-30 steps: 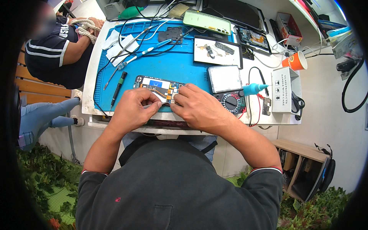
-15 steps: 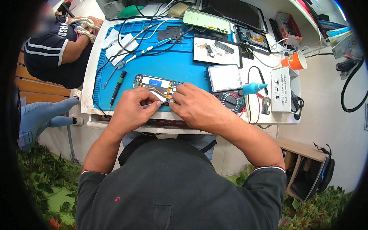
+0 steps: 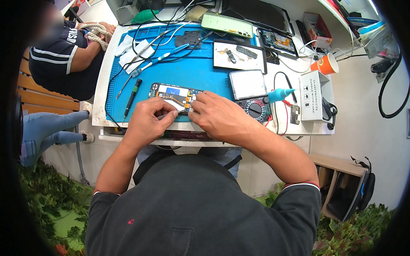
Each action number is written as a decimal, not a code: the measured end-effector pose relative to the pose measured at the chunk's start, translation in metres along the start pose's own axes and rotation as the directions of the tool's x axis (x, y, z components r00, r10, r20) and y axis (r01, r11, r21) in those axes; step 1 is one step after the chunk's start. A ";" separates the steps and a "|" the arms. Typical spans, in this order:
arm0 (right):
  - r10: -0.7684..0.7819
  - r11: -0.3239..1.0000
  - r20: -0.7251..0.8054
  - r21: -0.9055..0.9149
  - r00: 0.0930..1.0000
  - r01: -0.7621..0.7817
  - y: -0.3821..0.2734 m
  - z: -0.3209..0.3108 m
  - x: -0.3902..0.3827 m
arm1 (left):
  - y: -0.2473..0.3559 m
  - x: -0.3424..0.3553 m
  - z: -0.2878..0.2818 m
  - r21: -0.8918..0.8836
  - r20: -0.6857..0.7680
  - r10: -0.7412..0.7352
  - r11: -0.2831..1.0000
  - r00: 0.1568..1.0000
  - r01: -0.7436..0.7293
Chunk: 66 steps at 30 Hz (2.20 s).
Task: The person works on the internal components of a disassembled mobile phone, using a small tool to press on connectors and cables.
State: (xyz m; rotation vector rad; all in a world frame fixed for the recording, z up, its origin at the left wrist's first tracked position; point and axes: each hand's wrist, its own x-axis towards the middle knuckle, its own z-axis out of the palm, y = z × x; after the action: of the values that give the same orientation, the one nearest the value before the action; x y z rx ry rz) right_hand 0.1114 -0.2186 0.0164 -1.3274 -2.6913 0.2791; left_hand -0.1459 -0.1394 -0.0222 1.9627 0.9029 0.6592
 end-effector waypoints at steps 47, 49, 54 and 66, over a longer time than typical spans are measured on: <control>0.118 0.987 -0.301 0.141 0.946 -0.078 0.000 0.027 -0.012 | -0.006 -0.006 0.005 0.011 -0.022 0.113 0.994 0.993 -0.113; 0.109 0.989 -0.289 0.126 0.951 -0.075 0.000 0.026 -0.012 | -0.005 -0.006 0.003 -0.006 -0.011 0.086 0.996 0.996 -0.086; 0.100 0.992 -0.273 0.105 0.957 -0.074 0.001 0.026 -0.011 | -0.005 -0.005 0.002 -0.018 0.005 0.055 0.998 0.998 -0.055; 0.056 0.996 -0.261 0.079 0.964 -0.036 0.003 0.024 -0.010 | -0.002 -0.003 0.001 -0.007 0.011 0.041 0.999 0.999 -0.041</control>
State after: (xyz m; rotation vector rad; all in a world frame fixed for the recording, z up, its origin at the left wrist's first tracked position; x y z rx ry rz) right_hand 0.1154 -0.2272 -0.0078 -1.3056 -2.4109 0.1899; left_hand -0.1479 -0.1416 -0.0253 1.9811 0.8546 0.6730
